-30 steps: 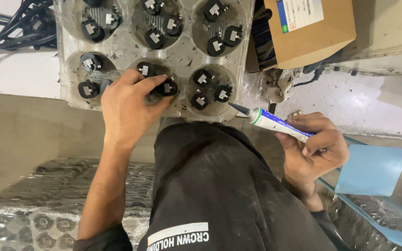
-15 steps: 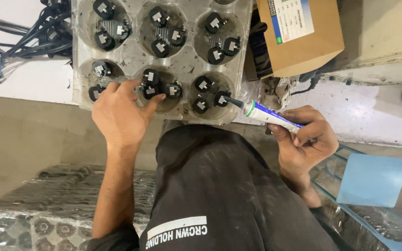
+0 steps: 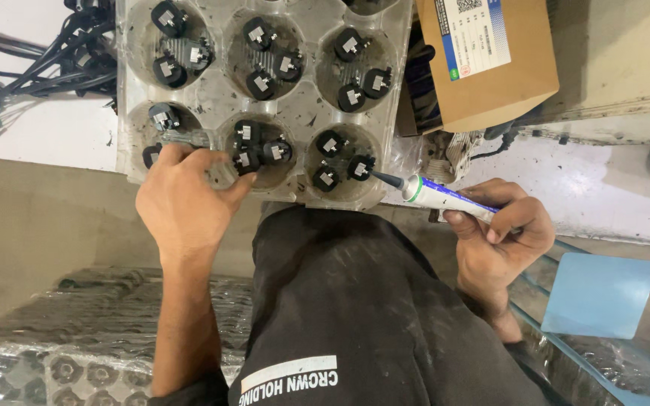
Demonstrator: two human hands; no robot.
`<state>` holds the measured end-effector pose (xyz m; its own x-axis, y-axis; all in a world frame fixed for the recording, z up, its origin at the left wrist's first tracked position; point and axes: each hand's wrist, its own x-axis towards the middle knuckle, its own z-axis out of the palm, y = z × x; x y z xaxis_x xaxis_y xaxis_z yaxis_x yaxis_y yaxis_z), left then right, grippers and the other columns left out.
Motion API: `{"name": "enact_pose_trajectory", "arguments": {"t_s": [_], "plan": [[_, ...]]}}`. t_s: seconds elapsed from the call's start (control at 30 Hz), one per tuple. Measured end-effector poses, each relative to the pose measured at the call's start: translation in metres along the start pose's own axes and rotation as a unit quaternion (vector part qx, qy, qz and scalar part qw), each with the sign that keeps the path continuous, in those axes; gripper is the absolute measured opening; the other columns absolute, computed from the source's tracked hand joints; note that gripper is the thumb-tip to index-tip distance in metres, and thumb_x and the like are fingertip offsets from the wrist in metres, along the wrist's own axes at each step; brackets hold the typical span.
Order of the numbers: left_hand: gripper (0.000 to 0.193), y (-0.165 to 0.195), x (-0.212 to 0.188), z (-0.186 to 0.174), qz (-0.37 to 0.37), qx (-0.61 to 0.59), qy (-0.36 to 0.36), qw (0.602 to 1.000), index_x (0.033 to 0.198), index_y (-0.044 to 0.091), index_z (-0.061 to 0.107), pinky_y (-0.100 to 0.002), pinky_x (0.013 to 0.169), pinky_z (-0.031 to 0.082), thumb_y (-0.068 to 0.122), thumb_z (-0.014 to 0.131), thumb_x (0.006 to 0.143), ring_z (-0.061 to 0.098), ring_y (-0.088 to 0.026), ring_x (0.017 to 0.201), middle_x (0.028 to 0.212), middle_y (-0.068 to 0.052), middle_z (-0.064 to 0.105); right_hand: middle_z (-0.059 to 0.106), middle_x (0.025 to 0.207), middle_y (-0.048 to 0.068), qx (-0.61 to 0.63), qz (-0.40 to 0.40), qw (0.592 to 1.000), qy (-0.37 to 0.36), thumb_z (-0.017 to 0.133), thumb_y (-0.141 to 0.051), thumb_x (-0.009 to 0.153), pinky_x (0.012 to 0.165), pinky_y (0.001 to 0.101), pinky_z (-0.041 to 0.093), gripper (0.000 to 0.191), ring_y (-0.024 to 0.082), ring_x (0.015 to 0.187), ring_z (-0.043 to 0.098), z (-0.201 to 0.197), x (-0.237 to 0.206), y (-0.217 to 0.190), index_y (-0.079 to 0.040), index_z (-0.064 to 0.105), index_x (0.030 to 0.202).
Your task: The person picks black electrical plug connectors one at a time from a plastic tray and squeezes adhesive from a tube onto each connector, then places the treated connector back into the tray. At one point the person wipes their hands with a cloth before resuming applying adhesive.
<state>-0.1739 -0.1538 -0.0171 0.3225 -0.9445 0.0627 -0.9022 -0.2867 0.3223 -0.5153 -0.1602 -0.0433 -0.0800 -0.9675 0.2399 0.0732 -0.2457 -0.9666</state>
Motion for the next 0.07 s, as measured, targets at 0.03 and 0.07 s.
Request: {"name": "enact_pose_trajectory", "arguments": {"t_s": [0.03, 0.07], "plan": [[0.044, 0.0, 0.0, 0.0, 0.007, 0.006, 0.002, 1.0, 0.102, 0.014, 0.082, -0.045, 0.072, 0.052, 0.036, 0.095, 0.066, 0.067, -0.033, 0.087, 0.096, -0.009, 0.069, 0.068, 0.098, 0.018, 0.012, 0.003, 1.0, -0.001, 0.083, 0.014, 0.09, 0.083, 0.0301, 0.057, 0.045, 0.02, 0.093, 0.068, -0.0003, 0.0012, 0.0017, -0.009, 0.045, 0.085], [0.044, 0.0012, -0.0005, 0.0023, 0.005, 0.005, 0.002, 1.0, 0.102, 0.014, 0.082, -0.045, 0.072, 0.052, 0.036, 0.095, 0.066, 0.067, -0.033, 0.087, 0.096, -0.009, 0.069, 0.068, 0.098, 0.018, 0.024, 0.005, 1.0, -0.002, 0.083, 0.014, 0.09, 0.083, 0.0302, 0.057, 0.044, 0.021, 0.093, 0.068, -0.0008, 0.0023, 0.0036, -0.009, 0.045, 0.085]]}}
